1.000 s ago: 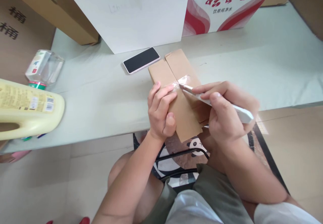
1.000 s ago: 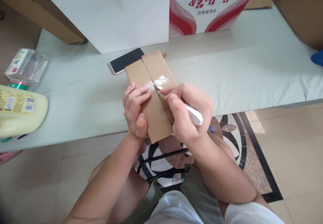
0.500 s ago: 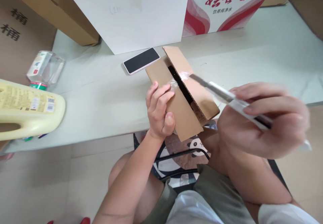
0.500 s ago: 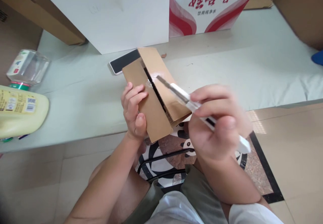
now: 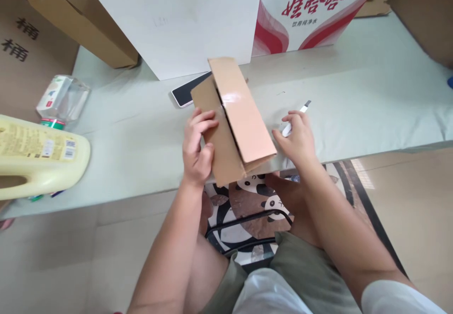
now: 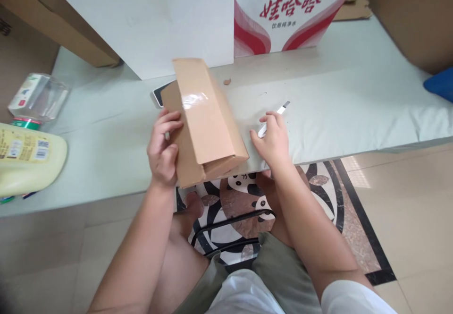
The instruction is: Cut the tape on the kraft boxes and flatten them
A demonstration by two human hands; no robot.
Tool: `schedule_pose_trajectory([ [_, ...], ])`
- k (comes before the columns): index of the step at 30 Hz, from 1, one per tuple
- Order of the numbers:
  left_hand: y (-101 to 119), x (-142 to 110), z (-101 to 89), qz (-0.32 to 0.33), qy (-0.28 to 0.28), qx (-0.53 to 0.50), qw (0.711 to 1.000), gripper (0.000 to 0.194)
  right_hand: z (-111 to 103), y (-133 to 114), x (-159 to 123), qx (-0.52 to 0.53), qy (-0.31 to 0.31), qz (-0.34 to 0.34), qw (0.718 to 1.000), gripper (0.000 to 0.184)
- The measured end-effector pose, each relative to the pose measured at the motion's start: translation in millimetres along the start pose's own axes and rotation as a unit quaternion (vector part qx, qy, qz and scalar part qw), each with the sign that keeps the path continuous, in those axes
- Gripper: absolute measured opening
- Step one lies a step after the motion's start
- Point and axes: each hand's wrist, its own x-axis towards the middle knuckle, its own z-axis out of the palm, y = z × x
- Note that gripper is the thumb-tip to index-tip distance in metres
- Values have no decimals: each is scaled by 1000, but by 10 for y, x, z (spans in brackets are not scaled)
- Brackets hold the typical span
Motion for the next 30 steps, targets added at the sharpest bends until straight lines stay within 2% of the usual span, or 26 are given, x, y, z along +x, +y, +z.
schedule_pose_trajectory([
  [2,-79,13,-65,-61,41,-44,996,37,55,44,2,-19,-57,23,998,31],
  [4,-130,19,-105,-134,88,-109,981,42,84,46,-7,-32,-89,19,995,36],
  [7,-145,21,-126,-230,149,-206,939,53,78,-12,-41,-59,-99,21,993,40],
  [9,-133,27,-132,-263,169,-226,923,56,46,-66,-66,-54,-93,16,994,36],
  [11,-121,41,-146,-278,167,-211,922,52,4,-114,-88,12,-104,-28,994,33],
  [13,-114,61,-166,-295,165,-195,921,48,-35,-150,-112,131,-129,-73,980,34],
  [15,-109,83,-186,-318,172,-197,911,44,-62,-175,-142,246,-141,-67,957,36],
  [17,-107,102,-198,-338,189,-206,899,38,-73,-197,-175,316,-130,-33,939,43],
  [20,-114,115,-202,-345,214,-215,888,34,-67,-233,-214,348,-123,-28,929,53],
  [24,-149,106,-206,-349,208,-222,886,36,-22,-253,-240,372,-113,-22,921,49],
  [30,-203,82,-213,-340,188,-188,902,36,79,-146,-265,339,-106,39,934,47],
])
